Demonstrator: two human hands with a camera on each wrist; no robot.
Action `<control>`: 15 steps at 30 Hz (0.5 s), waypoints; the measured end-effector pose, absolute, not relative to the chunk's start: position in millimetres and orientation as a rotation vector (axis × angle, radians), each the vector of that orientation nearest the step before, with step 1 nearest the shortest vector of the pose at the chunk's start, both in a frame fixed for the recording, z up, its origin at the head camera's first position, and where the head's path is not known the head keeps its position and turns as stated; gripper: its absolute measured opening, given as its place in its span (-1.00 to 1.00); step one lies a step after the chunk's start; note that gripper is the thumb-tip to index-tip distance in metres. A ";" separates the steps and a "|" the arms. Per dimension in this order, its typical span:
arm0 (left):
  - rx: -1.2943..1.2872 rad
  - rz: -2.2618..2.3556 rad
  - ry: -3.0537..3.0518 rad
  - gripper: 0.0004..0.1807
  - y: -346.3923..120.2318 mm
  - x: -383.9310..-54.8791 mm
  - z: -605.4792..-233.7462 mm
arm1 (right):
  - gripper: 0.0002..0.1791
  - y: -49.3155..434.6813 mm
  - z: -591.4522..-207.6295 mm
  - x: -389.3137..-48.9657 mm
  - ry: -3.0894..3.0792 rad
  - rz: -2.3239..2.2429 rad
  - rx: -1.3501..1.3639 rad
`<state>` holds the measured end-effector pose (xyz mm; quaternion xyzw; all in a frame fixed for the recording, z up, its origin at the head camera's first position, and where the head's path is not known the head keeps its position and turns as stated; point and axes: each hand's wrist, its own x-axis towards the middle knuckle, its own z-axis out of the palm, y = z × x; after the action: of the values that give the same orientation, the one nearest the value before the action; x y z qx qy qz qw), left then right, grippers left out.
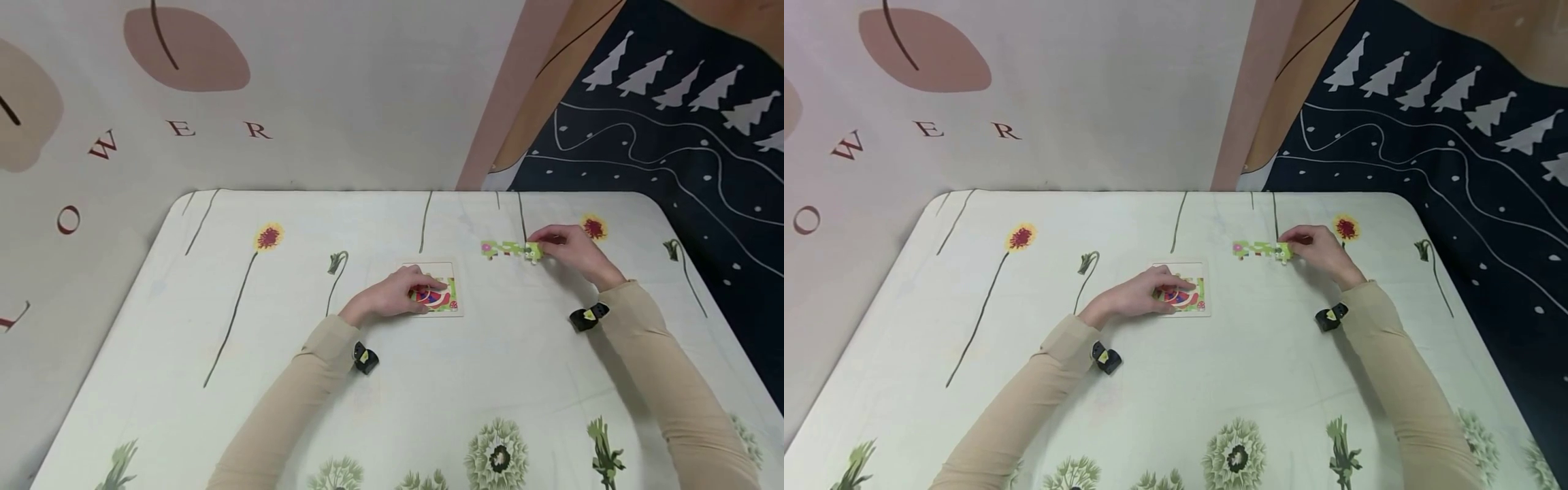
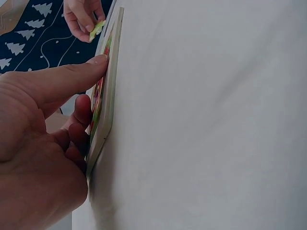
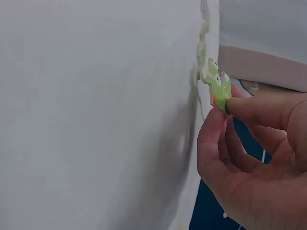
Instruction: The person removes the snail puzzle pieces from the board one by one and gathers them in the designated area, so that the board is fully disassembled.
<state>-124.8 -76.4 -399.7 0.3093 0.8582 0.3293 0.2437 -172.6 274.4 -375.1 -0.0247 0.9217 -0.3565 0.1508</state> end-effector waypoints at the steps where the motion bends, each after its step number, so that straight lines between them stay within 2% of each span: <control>1: 0.845 0.900 2.344 -0.46 -76.4 -124.8 -399.7 | -0.66 275.0 -376.9 -173.5 2.647 -1.021 -0.060; 15: 0.851 0.903 2.340 -0.46 -76.4 -124.5 -398.4 | -0.66 276.3 -385.9 -179.9 2.654 -1.012 -0.036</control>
<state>-124.5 -76.4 -398.4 0.3117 0.8567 0.3306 0.2441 -179.9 276.3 -385.9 -0.0124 0.9238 -0.3522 0.1500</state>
